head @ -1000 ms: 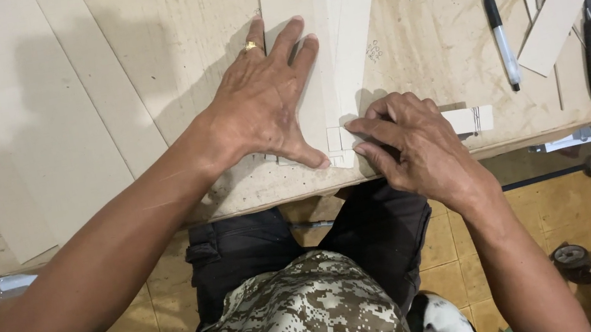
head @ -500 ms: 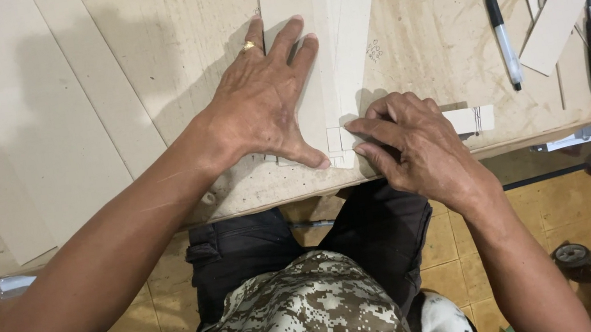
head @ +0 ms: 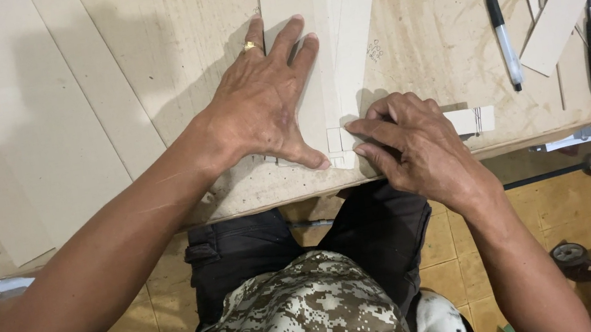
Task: Cutting and fitting cardboard strips to assemble a structure on a workbench.
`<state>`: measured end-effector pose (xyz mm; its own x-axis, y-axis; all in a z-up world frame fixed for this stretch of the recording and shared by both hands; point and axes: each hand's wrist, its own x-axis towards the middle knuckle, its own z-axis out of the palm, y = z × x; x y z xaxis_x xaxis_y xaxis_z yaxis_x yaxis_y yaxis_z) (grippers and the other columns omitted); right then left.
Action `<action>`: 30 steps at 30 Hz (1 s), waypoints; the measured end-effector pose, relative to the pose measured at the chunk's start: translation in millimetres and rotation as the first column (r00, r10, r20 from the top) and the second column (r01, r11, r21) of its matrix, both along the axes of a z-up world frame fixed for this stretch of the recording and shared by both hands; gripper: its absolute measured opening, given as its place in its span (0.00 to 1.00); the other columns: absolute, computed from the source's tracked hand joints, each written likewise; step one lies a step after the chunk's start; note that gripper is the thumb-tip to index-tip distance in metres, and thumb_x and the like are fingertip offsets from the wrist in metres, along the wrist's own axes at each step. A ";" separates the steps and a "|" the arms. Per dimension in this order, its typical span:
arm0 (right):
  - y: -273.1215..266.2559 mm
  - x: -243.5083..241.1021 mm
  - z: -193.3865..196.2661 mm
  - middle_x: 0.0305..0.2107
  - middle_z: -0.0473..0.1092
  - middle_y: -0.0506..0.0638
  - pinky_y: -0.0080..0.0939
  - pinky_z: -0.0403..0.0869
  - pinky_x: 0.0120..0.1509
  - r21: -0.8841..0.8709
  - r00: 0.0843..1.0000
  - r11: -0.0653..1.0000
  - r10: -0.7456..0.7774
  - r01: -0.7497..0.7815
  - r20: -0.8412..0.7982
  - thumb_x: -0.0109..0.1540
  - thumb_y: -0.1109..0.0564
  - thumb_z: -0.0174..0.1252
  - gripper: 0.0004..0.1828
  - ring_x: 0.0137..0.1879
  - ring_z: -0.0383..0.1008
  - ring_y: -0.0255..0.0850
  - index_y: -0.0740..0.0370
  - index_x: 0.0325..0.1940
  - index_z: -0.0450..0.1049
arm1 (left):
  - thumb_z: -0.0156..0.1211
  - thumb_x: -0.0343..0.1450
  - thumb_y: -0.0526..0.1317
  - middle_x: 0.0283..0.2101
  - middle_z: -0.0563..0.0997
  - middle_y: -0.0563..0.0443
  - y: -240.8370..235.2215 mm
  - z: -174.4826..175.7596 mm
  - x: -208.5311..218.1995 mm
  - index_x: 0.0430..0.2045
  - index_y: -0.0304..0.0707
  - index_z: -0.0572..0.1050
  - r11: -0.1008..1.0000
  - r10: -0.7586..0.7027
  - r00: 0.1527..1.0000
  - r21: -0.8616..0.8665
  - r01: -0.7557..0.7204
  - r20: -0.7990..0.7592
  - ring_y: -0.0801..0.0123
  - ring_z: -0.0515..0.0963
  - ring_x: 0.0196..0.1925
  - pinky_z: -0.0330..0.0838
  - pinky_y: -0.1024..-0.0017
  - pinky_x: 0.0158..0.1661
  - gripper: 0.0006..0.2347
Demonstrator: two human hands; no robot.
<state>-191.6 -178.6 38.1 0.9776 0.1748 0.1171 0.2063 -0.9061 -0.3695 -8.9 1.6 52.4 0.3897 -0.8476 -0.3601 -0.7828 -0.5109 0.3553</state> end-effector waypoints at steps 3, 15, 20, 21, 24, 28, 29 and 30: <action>-0.5 0.0 -0.5 0.41 0.67 0.51 0.53 0.66 0.47 0.000 1.000 1.000 0.012 -0.012 0.018 0.67 0.52 0.61 0.18 0.47 0.69 0.50 0.54 0.61 0.77 | 0.84 0.45 0.72 0.78 0.36 0.40 -0.3 -3.4 1.3 0.74 0.38 0.42 1.000 -0.013 1.000 -0.004 0.013 0.023 0.27 0.30 0.75 0.47 0.41 0.68 0.69; -0.8 -0.2 -1.2 0.41 0.67 0.51 0.51 0.66 0.47 0.007 1.000 1.000 -0.001 0.001 0.002 0.67 0.52 0.62 0.18 0.47 0.69 0.50 0.53 0.61 0.77 | 0.84 0.45 0.73 0.77 0.38 0.37 1.3 -7.1 1.2 0.73 0.36 0.43 0.999 -0.025 0.999 -0.047 0.027 0.040 0.24 0.31 0.74 0.49 0.38 0.67 0.69; -0.7 0.4 -0.6 0.41 0.67 0.51 0.51 0.66 0.46 0.008 1.000 1.000 0.007 -0.007 0.013 0.67 0.52 0.62 0.18 0.46 0.69 0.49 0.54 0.61 0.77 | 0.80 0.53 0.68 0.78 0.31 0.42 0.3 13.8 -0.3 0.75 0.42 0.37 0.998 -0.003 1.000 0.070 0.005 -0.028 0.33 0.26 0.76 0.31 0.45 0.71 0.64; -0.5 0.7 -0.5 0.40 0.67 0.51 0.51 0.67 0.46 0.011 0.999 1.000 0.017 -0.017 0.032 0.67 0.52 0.62 0.18 0.45 0.69 0.49 0.55 0.60 0.77 | 0.78 0.58 0.64 0.79 0.30 0.43 0.4 18.7 -0.7 0.75 0.43 0.36 0.995 0.017 0.998 0.095 -0.010 -0.066 0.35 0.25 0.76 0.28 0.47 0.72 0.60; -1.5 -0.2 -2.0 0.41 0.67 0.51 0.52 0.66 0.47 0.005 1.000 1.000 -0.004 0.004 -0.008 0.67 0.52 0.62 0.18 0.47 0.69 0.50 0.53 0.61 0.77 | 0.76 0.61 0.62 0.78 0.33 0.43 2.3 14.1 2.5 0.74 0.40 0.41 0.999 0.022 0.996 0.032 -0.019 -0.088 0.31 0.27 0.76 0.39 0.43 0.71 0.55; -0.2 1.0 -0.1 0.40 0.67 0.51 0.52 0.66 0.47 0.017 1.000 1.000 0.007 -0.008 0.016 0.66 0.53 0.63 0.18 0.46 0.70 0.49 0.55 0.60 0.77 | 0.77 0.59 0.64 0.78 0.37 0.44 2.7 7.7 3.0 0.74 0.42 0.43 0.999 0.035 0.996 -0.009 -0.036 -0.077 0.31 0.29 0.76 0.37 0.43 0.71 0.55; 0.0 1.0 0.2 0.41 0.67 0.51 0.52 0.66 0.47 0.014 1.000 1.000 0.005 -0.005 0.006 0.66 0.52 0.62 0.18 0.46 0.70 0.50 0.55 0.60 0.77 | 0.77 0.58 0.64 0.78 0.39 0.43 2.5 6.4 3.0 0.73 0.42 0.45 0.999 0.039 0.997 -0.027 -0.041 -0.064 0.30 0.31 0.76 0.40 0.43 0.70 0.55; 0.0 1.0 0.4 0.41 0.67 0.51 0.52 0.66 0.47 0.011 1.000 1.000 0.003 -0.003 -0.005 0.66 0.52 0.62 0.18 0.46 0.69 0.50 0.54 0.61 0.77 | 0.78 0.58 0.65 0.78 0.41 0.43 2.4 4.9 2.9 0.73 0.42 0.47 0.998 0.044 0.998 -0.046 -0.046 -0.051 0.29 0.34 0.76 0.43 0.44 0.69 0.54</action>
